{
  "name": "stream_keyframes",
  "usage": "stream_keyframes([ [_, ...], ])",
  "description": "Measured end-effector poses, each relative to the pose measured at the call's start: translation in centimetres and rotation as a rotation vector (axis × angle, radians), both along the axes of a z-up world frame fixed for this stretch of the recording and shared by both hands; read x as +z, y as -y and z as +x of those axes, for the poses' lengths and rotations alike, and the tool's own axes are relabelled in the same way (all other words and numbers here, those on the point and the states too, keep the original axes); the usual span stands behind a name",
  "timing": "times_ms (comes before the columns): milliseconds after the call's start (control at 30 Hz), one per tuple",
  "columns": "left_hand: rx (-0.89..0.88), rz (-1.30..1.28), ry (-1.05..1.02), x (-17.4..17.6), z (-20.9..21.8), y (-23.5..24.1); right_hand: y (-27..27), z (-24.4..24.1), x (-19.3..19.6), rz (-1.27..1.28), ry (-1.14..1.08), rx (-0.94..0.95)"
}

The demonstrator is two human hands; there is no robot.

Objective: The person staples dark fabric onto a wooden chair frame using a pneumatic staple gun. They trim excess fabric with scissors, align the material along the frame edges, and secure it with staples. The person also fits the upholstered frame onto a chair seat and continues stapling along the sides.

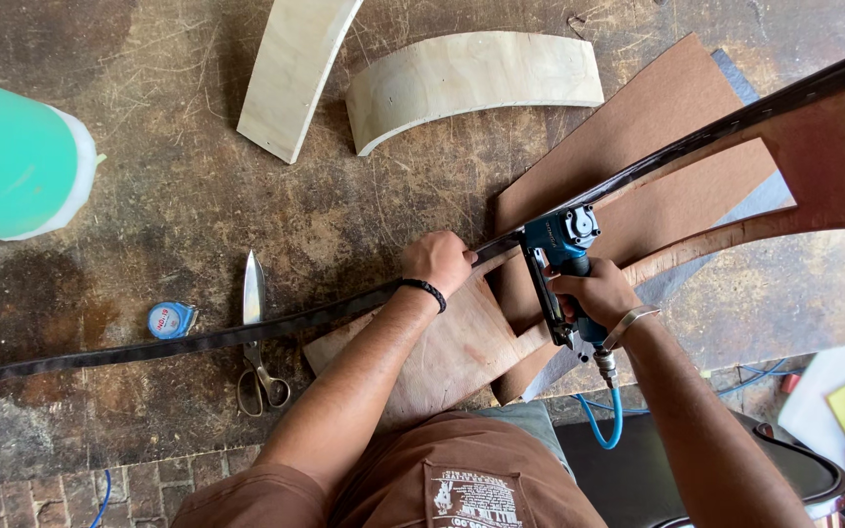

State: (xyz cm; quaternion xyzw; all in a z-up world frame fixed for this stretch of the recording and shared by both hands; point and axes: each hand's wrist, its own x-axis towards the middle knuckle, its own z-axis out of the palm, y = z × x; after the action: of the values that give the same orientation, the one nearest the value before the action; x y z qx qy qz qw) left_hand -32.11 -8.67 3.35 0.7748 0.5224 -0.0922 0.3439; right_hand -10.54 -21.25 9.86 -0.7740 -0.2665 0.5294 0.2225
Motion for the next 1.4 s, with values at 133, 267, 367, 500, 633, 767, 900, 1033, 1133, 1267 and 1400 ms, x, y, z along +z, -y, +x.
stream_keyframes([
  [133, -0.003, 0.05, -0.015, -0.4, -1.0, 0.3, -0.1, -1.1, 1.1, -0.008, 0.004, 0.036],
  [267, -0.019, 0.13, -0.004, -0.2, -3.1, 0.5, -0.2, -3.3, 1.4, 0.007, -0.096, 0.045],
  [367, 0.044, 0.001, -0.019, 0.5, -5.3, 1.1, -0.2, -4.4, 1.7, -0.032, -0.017, 0.099],
  [500, 0.051, 0.091, 0.073, 1.5, -7.9, 1.8, 0.1, -5.3, 2.4, -0.021, -0.098, 0.082],
  [633, 0.069, 0.06, 0.06, 2.5, -8.6, 2.3, 0.3, -7.1, 2.5, -0.032, -0.098, 0.134],
  [767, 0.116, 0.021, 0.063, 3.4, -9.9, 2.5, 0.7, -8.7, 3.1, -0.045, -0.047, 0.183],
  [900, 0.139, 0.043, 0.038, 3.4, -12.0, 3.1, 0.8, -10.2, 3.7, -0.044, -0.088, 0.203],
  [1033, 0.17, -0.05, 0.005, 2.3, -14.3, 3.5, 1.1, -11.4, 3.5, -0.035, -0.062, 0.229],
  [1133, 0.127, -0.056, 0.043, 0.8, -17.1, 3.2, 2.0, -11.0, 3.2, -0.055, -0.012, 0.227],
  [1267, 0.115, -0.249, 0.283, -1.5, -21.0, 3.0, 5.2, -9.8, 3.0, -0.062, -0.013, 0.073],
  [1400, 0.212, -0.137, 0.326, -2.7, -20.1, 3.3, 8.4, -8.5, 3.0, -0.074, 0.038, -0.021],
])
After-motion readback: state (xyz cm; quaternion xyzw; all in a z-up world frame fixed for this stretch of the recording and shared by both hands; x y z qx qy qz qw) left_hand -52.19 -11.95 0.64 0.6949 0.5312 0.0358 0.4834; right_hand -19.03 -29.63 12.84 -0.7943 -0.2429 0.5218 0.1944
